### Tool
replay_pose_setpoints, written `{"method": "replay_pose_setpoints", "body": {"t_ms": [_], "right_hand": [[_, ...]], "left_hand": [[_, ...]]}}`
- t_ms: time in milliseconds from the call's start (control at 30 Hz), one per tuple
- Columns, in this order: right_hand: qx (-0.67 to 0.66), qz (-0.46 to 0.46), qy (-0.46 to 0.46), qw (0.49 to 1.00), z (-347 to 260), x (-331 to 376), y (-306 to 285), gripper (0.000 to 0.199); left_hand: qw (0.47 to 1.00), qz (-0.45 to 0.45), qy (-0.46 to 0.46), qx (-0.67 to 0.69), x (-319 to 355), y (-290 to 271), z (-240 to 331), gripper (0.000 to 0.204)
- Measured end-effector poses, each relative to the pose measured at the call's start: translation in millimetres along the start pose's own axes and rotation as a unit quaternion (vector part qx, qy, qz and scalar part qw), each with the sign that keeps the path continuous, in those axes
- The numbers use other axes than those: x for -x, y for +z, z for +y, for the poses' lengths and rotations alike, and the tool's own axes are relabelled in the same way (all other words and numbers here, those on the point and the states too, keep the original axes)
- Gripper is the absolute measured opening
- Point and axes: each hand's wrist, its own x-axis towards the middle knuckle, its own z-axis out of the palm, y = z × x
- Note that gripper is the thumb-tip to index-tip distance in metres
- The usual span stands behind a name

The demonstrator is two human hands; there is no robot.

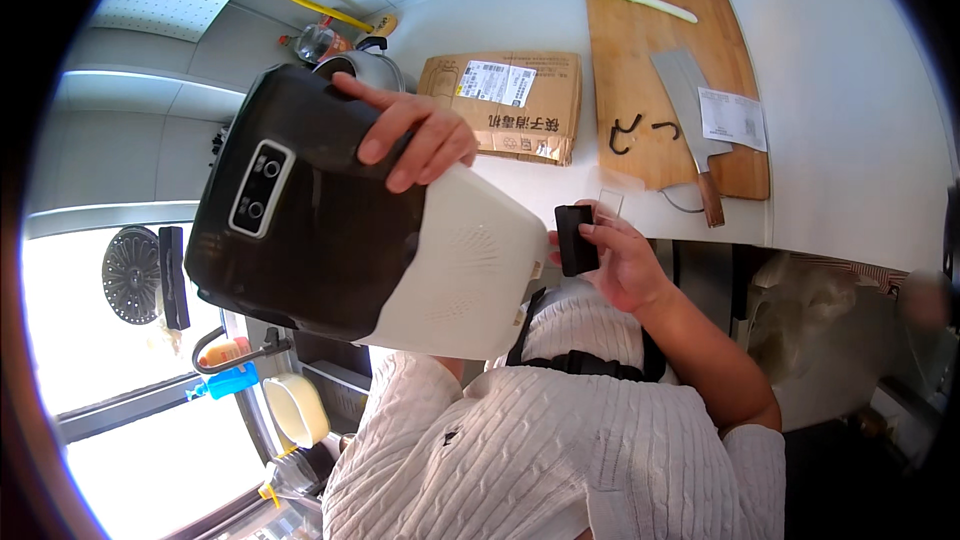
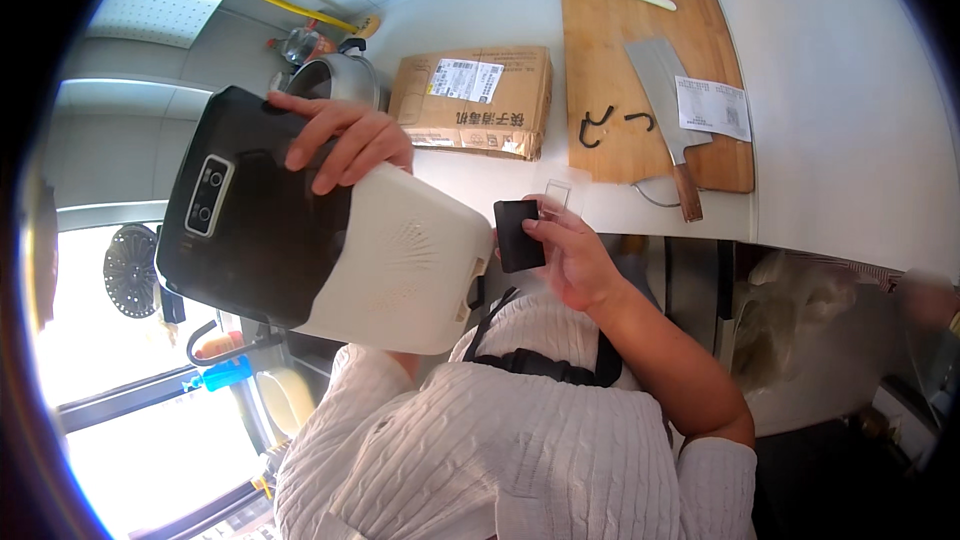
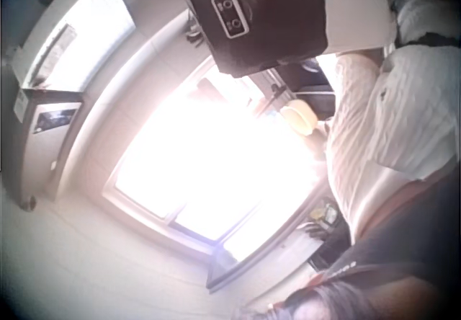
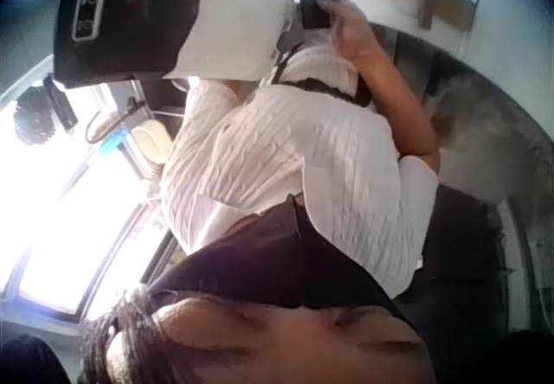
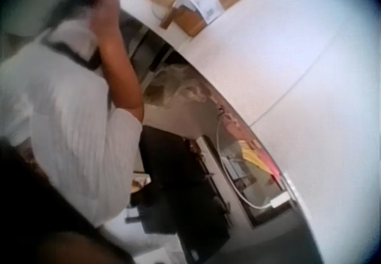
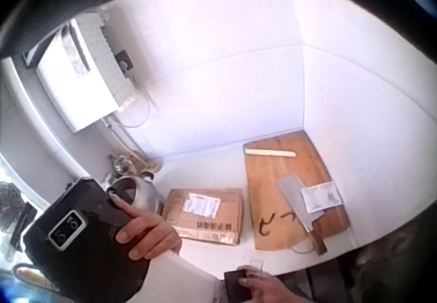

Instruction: The person assembles a white and black kitchen appliance by inserting a black battery into a compartment on the bottom. They then attach a clear plastic cover to the side of the device and secure it.

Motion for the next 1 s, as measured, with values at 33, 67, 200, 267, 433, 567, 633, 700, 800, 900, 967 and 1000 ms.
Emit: {"method": "replay_pose_setpoints", "body": {"t_ms": [33, 67, 200, 267, 433, 567, 633, 700, 800, 900, 967, 1000], "right_hand": [[-0.013, 0.005, 0.001, 1.0, 1.5, -1.7, -1.1, 0.03], [-0.027, 0.01, 0.001, 1.0, 5.4, -4.5, -4.8, 0.031], [-0.046, 0.019, 0.01, 0.999, 3.3, -0.6, 10.4, 0.031], [-0.037, 0.019, 0.009, 0.999, 3.6, 0.9, 11.6, 0.03], [0.037, 0.036, 0.0, 0.999, 12.2, 4.5, 5.7, 0.025], [0.133, 0.034, 0.023, 0.99, 15.0, 5.3, 10.1, 0.023], [0.211, 0.027, 0.044, 0.976, 16.2, 6.6, 7.0, 0.023], [0.281, 0.028, 0.062, 0.957, 20.9, 7.0, 2.9, 0.023], [0.344, 0.029, 0.075, 0.936, 24.5, 3.8, 9.0, 0.024], [0.342, 0.027, 0.065, 0.937, 31.8, 0.7, 20.2, 0.034], [0.322, 0.011, 0.047, 0.946, 35.9, -0.5, 28.7, 0.033], [0.312, 0.002, 0.039, 0.949, 37.8, -0.5, 33.1, 0.033]], "left_hand": [[1.0, -0.003, 0.011, -0.001, -2.9, -2.5, -6.2, 0.042], [1.0, -0.006, 0.022, -0.002, -5.7, -4.2, -8.7, 0.042], [0.994, -0.091, 0.052, 0.043, -6.0, -19.4, -4.3, 0.043], [0.992, -0.05, 0.108, 0.044, -5.1, -16.8, -2.5, 0.044], [0.986, 0.081, 0.142, 0.031, -9.9, 1.5, 5.4, 0.04], [0.988, 0.129, 0.084, -0.005, -9.2, 4.0, 14.7, 0.039], [0.983, 0.167, 0.075, -0.029, -11.3, 5.6, 17.3, 0.039], [0.984, 0.163, 0.069, -0.018, -12.3, 4.7, 23.9, 0.038], [0.987, 0.139, 0.079, -0.008, -12.8, -1.5, 29.0, 0.037], [0.987, 0.133, 0.086, -0.016, -12.9, 1.1, 32.3, 0.036], [0.987, 0.136, 0.089, -0.021, -12.4, 1.5, 32.9, 0.036], [0.986, 0.137, 0.093, -0.023, -11.3, 1.3, 33.6, 0.036]]}}
